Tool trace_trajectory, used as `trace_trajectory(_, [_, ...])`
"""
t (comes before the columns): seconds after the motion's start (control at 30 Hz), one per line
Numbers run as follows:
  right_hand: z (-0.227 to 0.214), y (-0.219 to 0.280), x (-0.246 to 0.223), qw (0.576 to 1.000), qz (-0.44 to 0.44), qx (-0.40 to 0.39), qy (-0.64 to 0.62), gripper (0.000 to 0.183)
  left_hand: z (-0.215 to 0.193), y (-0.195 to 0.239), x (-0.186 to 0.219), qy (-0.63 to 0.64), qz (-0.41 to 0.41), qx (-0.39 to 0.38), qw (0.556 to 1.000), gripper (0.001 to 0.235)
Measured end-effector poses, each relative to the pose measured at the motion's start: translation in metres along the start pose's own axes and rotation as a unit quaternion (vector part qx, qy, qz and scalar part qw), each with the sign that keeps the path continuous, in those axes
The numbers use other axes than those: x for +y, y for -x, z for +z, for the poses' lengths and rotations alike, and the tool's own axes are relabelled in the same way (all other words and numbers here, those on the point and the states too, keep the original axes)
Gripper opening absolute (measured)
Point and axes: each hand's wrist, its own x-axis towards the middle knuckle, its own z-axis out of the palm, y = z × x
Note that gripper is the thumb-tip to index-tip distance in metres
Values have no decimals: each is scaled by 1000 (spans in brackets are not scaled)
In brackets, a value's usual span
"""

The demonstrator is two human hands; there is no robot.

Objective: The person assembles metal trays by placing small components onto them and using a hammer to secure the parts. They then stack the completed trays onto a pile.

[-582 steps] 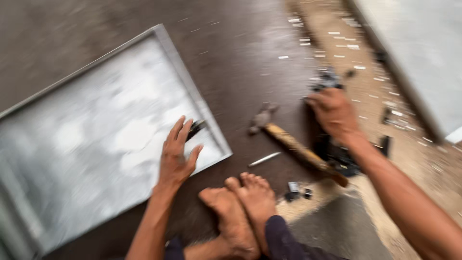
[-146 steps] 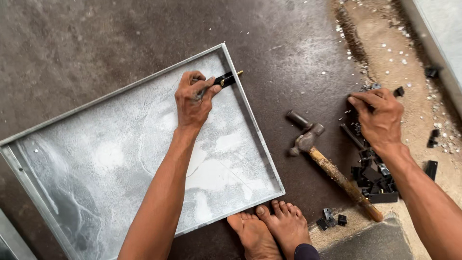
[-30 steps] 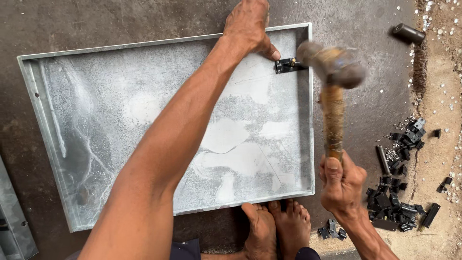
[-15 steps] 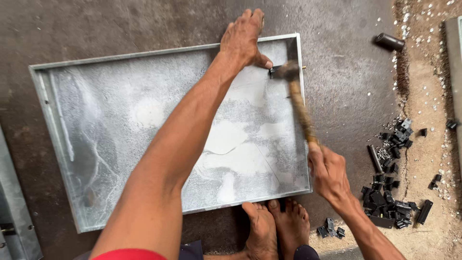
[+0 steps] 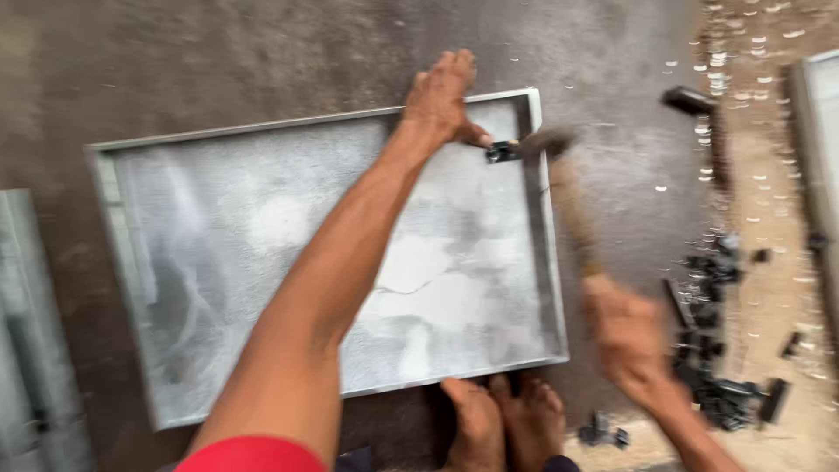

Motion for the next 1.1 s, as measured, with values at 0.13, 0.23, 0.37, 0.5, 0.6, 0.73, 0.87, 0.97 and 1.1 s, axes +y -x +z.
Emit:
trace_trajectory(0.13, [-43, -21, 10, 984, -144, 101, -11, 56, -5, 2, -2, -6, -28, -41, 999, 97])
trace_trajectory(0.23, [-10, -29, 25, 997, -55, 50, 21, 56, -3, 2, -2, 1, -39, -40, 998, 95])
trace_trajectory(0.37, [32, 29, 32, 987, 143, -72, 33, 58, 3, 1, -7, -23, 22, 9, 999, 95])
trace_trajectory(0.5, [-1, 63, 67, 990, 136, 12, 35, 51, 38, 13, 6, -43, 69, 14, 997, 79])
trace_trajectory(0.6, [-28, 66, 97, 973, 170, 24, 152, 47, 70, 23, 13, -39, 39, 70, 996, 64])
trace_trajectory(0.73, [-48, 56, 106, 954, 213, 14, 211, 47, 76, 27, 21, 83, -81, -11, 993, 42])
trace_trajectory(0.87, [-54, 75, 124, 948, -2, 130, 290, 40, 77, 85, 9, 60, -28, 10, 998, 51])
trace_trajectory(0.97, [-51, 104, 163, 947, -77, 219, 224, 29, 88, 221, -5, 10, 45, -192, 980, 54])
trace_trajectory(1.1, [2, 110, 206, 968, 49, 244, 30, 25, 38, 337, 4, 54, 111, -235, 964, 49])
